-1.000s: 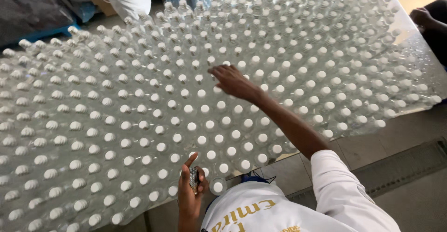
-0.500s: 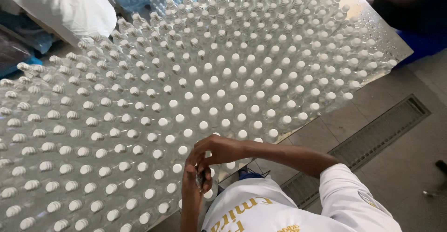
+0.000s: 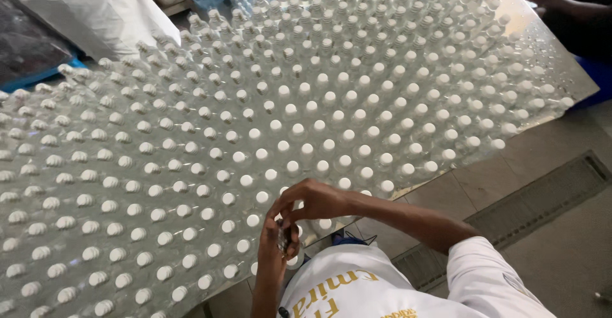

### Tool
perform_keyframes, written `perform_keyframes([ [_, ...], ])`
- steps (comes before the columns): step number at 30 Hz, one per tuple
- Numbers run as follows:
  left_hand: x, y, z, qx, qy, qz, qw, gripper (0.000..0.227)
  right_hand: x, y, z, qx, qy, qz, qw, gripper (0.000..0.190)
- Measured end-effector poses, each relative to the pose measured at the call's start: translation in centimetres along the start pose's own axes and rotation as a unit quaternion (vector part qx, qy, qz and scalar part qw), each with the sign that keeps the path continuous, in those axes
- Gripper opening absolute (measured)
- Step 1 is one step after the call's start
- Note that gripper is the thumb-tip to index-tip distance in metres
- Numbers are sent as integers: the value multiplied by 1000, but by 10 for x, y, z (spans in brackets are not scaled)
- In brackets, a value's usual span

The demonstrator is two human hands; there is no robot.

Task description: The person repeatedly picks up white bottle caps and screws them onto clear plastic bottles arranged in rows on a metal table. The person works methodically across the table, capping one bottle at a time.

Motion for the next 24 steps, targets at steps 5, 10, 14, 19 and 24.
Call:
perform_keyframes([
  [5, -21, 11, -4, -9, -73, -55, 996, 86, -45, -32, 15, -34, -70, -78, 994, 21],
  [10, -19, 0, -23, 5, -115, -60, 992, 87, -139, -110, 63, -8, -225, -109, 968, 11],
  [14, -20, -2, -31, 18, -146, -61, 987, 82, -199, -175, 105, -23, -301, -205, 931, 28],
  [19, -29, 1, -36, 22, -182, -58, 981, 83, -218, -219, 133, -20, -288, -249, 924, 24],
  [24, -36, 4, -38, 19, -223, -63, 973, 86, -216, -211, 130, -17, -229, -261, 938, 20],
])
Point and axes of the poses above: each hand's wrist, its own z-axis towards the middle knuckle, its own x-axis out of the palm, y = z × x, the point moved 3 cm from there along z, towards the middle knuckle, and after that the axes turned 3 degrees about z, right-handed, at the moved point
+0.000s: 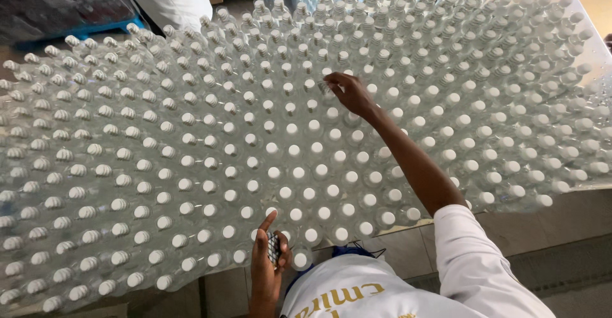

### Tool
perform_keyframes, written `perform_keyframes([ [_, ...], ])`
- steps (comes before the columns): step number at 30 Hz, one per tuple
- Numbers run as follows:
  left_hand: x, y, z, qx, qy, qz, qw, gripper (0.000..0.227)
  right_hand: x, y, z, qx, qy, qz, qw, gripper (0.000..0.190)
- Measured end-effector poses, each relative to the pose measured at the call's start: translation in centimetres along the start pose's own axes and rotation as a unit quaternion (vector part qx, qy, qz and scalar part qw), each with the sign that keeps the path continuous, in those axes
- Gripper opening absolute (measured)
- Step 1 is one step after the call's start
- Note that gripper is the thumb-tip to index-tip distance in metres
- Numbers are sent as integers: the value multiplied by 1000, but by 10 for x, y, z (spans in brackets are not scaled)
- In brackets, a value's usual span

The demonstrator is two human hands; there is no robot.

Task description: The person repeatedly picks up white bottle caps and screws them onto clear plastic bottles arranged in rows on a metal table. The person works methodically across the table, capping one bottle at a time.

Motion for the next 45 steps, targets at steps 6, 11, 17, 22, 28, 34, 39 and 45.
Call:
perform_keyframes([
  [6, 9, -7, 2, -3, 5, 11, 1000, 84, -20, 12, 0, -4, 86, 7, 996, 14],
  [11, 12, -6, 7, 11, 27, -1, 1000, 80, -32, 3, 9, 28, 123, 18, 992, 6],
  [17, 8, -1, 8, 7, 19, -10, 1000, 78, -38, 11, 19, 95, 216, -25, 971, 12],
  [22, 6, -1, 5, -4, -7, -7, 1000, 77, -31, 15, 16, 102, 255, -57, 960, 12],
  [28, -2, 6, 7, 5, -8, -29, 1000, 77, -25, 19, 8, 102, 237, -59, 964, 14],
  [34, 1, 5, 8, 1, 3, -14, 1000, 78, -17, 23, 4, 89, 233, -152, 956, 42],
  [39, 10, -2, 5, -6, 14, -9, 1000, 76, -16, 3, 0, 21, 256, -176, 950, 39],
  [45, 8, -2, 5, -6, 6, 1, 1000, 75, 1, -16, -4, -66, 211, -197, 955, 45],
])
Point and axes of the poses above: each hand's wrist, its own z-axis towards the middle knuckle, its own x-axis out of the palm, y = z × x, the point moved 3 cm from there along z, towards the middle knuckle, and after that the axes turned 3 degrees about z, right-handed, at the moved point
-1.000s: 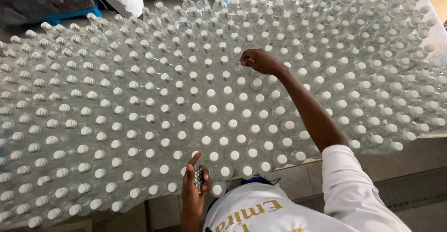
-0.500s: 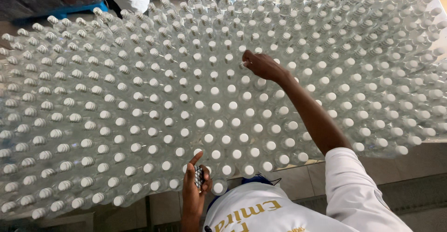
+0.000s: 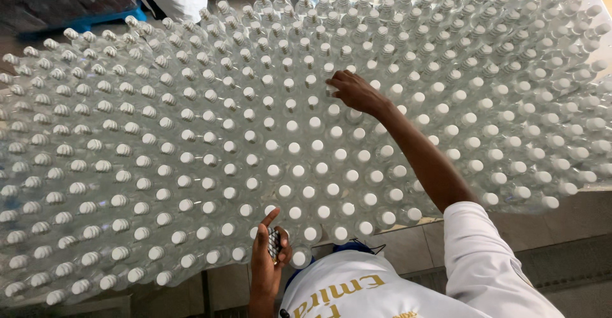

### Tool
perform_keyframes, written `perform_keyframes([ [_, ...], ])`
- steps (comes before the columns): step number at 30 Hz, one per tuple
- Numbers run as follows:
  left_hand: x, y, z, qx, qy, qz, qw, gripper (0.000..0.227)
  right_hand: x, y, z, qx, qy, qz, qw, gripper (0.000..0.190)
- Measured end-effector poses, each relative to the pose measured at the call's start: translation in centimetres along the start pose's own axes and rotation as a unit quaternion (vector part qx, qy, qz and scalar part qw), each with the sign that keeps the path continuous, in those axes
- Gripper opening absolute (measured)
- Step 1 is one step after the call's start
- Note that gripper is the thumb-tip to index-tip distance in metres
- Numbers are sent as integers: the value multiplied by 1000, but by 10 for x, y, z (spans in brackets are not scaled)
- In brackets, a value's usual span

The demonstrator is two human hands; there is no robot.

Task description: The person repeatedly picks up white bottle caps and screws them onto clear plastic bottles arranged in rows on a metal table. The person works methodically across the table, capping one bottle at a time.

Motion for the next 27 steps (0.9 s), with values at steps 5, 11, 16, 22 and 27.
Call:
perform_keyframes([
  [5, 1, 3, 4, -5, 0, 2, 1000, 75, -1, 7, 1, 16, 8, -18, 1000, 57],
  [11, 8, 2, 5, 10, 14, 6, 1000, 72, -1, 13, -4, 37, 7, -40, 998, 57],
  [16, 14, 3, 12, 6, 24, -6, 1000, 76, -26, 108, -19, 26, -70, -62, 995, 65],
  [22, 36, -5, 14, 35, 79, -13, 996, 95, -47, 286, -82, -116, 108, 398, 903, 45],
  [27, 53, -11, 13, 43, 125, 114, 985, 110, -41, 312, -102, -61, 147, 477, 865, 35],
])
Point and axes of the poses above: each hand's wrist, its own z-axis towards the middle knuckle, its own x-axis out of the palm, y = z × x, the point moved 3 cm from there along z, towards the middle knuckle, and after that the axes turned 3 degrees about z, right-handed, at the moved point
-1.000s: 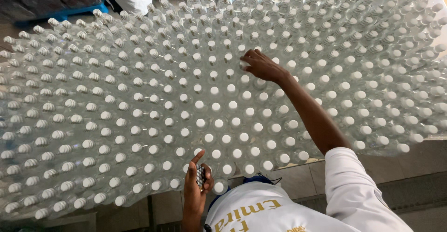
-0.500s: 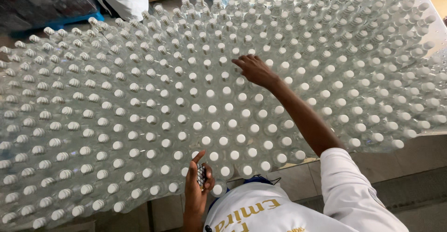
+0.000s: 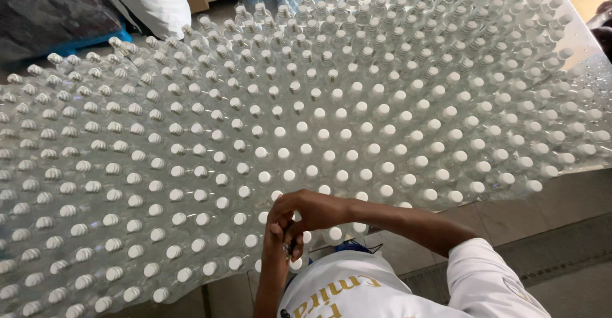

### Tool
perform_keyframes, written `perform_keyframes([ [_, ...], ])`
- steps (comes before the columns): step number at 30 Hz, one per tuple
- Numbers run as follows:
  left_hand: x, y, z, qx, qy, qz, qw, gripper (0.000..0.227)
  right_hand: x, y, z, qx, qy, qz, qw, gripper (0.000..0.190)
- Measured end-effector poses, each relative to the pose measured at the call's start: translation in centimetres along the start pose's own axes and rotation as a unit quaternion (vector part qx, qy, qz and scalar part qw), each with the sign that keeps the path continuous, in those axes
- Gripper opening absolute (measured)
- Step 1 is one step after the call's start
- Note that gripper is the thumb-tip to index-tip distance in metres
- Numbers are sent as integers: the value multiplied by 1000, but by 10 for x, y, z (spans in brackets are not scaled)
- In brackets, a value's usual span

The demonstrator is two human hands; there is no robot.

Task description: The person repeatedly picks up white bottle caps and screws them onto clear plastic bottles arranged in rows on a metal table. The person works methodically across the table, capping one bottle at a time.

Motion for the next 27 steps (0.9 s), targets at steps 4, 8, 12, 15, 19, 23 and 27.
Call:
perform_keyframes([
  [4, -3, 11, 2, -12, 20, -12, 1000, 107, -4, 4, -13, 39, -37, 13, 998, 28],
  [8, -6, 17, 0, -36, 47, -50, 997, 102, -2, -2, -21, 14, -59, -9, 998, 28],
  [12, -9, 23, 0, -39, 42, -75, 996, 95, -4, -4, -25, -35, -72, -40, 996, 28],
  [15, -7, 19, 1, -47, 35, -111, 992, 84, -16, -16, -25, -95, -79, -119, 985, 26],
  [19, -9, 11, -4, -40, 0, -145, 989, 86, -91, -46, -24, -69, -172, -98, 978, 21],
  [23, -15, 10, -14, -29, -22, -113, 993, 77, -196, -131, -20, -47, -372, -176, 910, 22],
  [27, -29, 24, -17, -32, -53, -117, 991, 81, -256, -166, -18, -61, -450, -251, 855, 19],
])
Point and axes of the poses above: each hand's wrist, its own z-axis towards the middle knuckle, its own x-axis out of the palm, y = z × x, the point moved 3 cm from there along z, towards the middle knuckle, and after that the axes turned 3 degrees about z, right-handed, at the moved point
